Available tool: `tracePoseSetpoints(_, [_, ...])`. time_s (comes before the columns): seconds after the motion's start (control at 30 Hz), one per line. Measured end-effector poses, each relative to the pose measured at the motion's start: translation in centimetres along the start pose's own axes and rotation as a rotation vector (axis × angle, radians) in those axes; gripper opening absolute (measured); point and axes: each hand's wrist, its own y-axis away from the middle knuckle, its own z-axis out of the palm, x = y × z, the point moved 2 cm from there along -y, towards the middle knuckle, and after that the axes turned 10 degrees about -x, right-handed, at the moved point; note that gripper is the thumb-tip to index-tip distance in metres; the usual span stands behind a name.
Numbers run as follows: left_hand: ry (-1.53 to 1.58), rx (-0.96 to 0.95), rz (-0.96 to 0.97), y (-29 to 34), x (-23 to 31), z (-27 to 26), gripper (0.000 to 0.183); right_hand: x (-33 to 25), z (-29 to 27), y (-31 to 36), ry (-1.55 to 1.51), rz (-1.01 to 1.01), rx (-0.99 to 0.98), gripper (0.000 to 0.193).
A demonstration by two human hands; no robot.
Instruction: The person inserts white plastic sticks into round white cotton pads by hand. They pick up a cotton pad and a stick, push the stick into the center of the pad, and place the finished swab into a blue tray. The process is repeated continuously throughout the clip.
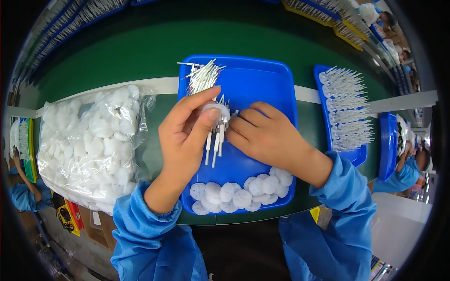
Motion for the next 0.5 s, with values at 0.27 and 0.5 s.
tracePoseSetpoints(0.27, [0.033, 0.004, -0.066, -0.2, -0.3, 0.2, 0.026, 2.8, -1.8, -0.3, -0.291, 0.225, 0.116, 0.026])
tracePoseSetpoints(0.5, [-0.246, -0.008, 0.014, -0.4, -0.4, 0.7, 0.035, 1.9, -0.3, 1.4, -1.238, 0.485, 0.551, 0.013])
